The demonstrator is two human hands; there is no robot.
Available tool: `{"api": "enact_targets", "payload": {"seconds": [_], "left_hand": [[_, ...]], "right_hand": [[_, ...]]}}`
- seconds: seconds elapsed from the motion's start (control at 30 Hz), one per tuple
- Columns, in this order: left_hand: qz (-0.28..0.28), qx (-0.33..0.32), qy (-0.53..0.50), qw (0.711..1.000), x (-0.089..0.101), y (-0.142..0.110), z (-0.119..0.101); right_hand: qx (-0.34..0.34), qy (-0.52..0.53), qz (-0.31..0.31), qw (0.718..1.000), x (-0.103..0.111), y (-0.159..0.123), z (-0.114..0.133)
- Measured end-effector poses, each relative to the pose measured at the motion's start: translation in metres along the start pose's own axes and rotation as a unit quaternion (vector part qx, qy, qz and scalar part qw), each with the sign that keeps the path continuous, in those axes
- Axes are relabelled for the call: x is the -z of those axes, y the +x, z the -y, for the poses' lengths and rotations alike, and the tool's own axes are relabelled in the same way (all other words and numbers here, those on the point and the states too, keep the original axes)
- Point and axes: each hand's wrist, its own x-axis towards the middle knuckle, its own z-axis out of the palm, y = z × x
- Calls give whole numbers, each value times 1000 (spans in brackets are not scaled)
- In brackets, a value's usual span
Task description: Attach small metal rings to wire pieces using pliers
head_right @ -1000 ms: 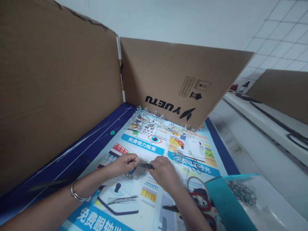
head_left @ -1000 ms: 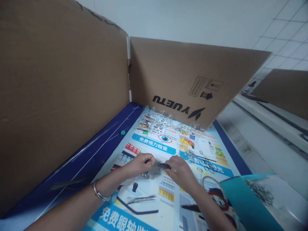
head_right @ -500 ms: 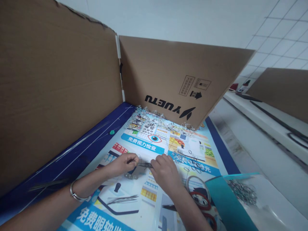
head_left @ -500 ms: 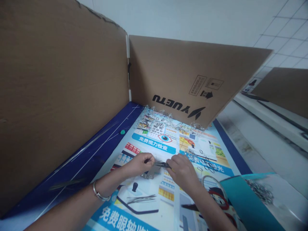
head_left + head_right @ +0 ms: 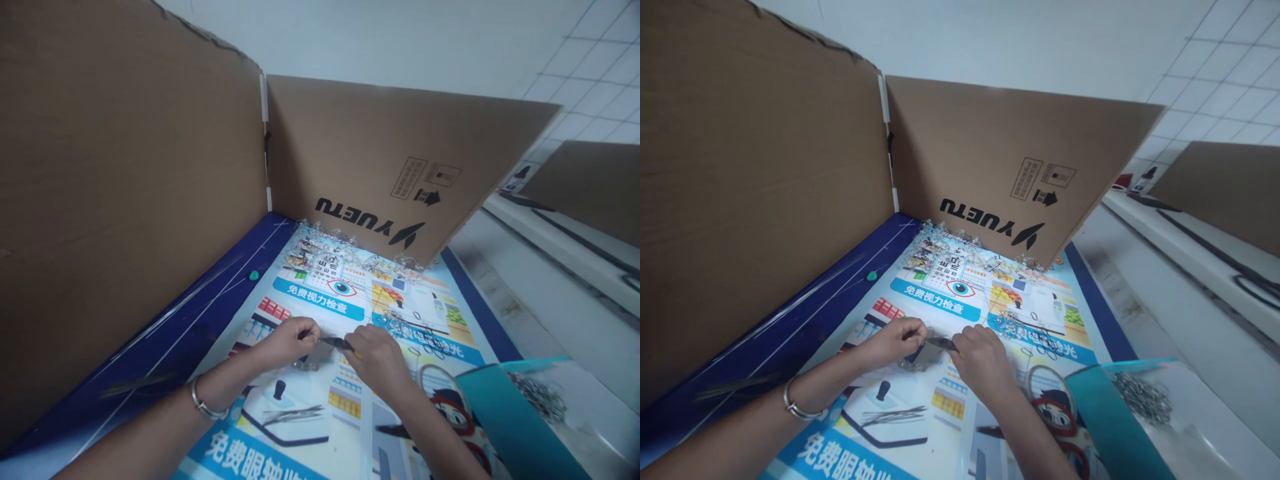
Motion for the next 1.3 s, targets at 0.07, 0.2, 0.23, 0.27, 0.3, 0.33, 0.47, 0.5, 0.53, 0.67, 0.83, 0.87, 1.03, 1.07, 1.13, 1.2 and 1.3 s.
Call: {"api": "enact_targets", "payload": {"seconds": [0.07, 0.2, 0.23, 0.27, 0.3, 0.33, 0.47, 0.5, 0.53, 0.67, 0.83, 0.87, 1.03, 1.07, 1.13, 1.2, 1.3], "left_hand": [[-2, 1, -3, 1000, 0, 0, 0], [7, 13, -21, 1000, 0, -1, -2], [9, 13, -23, 1000, 0, -1, -3], [11, 13, -24, 1000, 0, -1, -3], [12, 12, -23, 1000, 0, -1, -2], [13, 10, -21, 1000, 0, -1, -2], [15, 7, -19, 1000, 0, -1, -1], [15, 6, -17, 1000, 0, -1, -1], [16, 5, -17, 1000, 0, -1, -1], [21, 7, -21, 1000, 0, -1, -2], [30, 13, -37, 999, 1, -1, 1], [32, 13, -43, 998, 1, -1, 1], [32, 11, -52, 998, 1, -1, 0], [31, 10, -52, 998, 1, -1, 0], [27, 11, -53, 998, 0, 0, 1], [22, 11, -52, 998, 0, 1, 2], [16, 11, -50, 999, 1, 1, 3]], "right_hand": [[-7, 4, 3, 1000, 0, 1, 0], [-12, 42, 7, 999, 1, 2, 0], [-11, 52, 9, 999, 1, 2, 0], [-10, 60, 10, 998, 0, 2, -1], [-9, 65, 11, 998, 0, 1, -1], [-8, 67, 12, 998, 0, 1, -2], [-1, 71, 5, 997, 0, 1, -3], [1, 75, 1, 997, 0, 1, -4], [2, 79, -2, 997, 0, 1, -4], [4, 93, 3, 996, -1, 1, -5], [-4, 117, 26, 993, -2, 2, -5], [-6, 123, 34, 992, -2, 2, -5], [-11, 111, 39, 993, -1, 2, -4], [-8, 95, 30, 995, 0, 2, -4], [0, 57, 10, 998, 1, 2, -3], [7, 31, -5, 999, 2, 2, -3], [8, 26, -10, 1000, 2, 2, -3]]}}
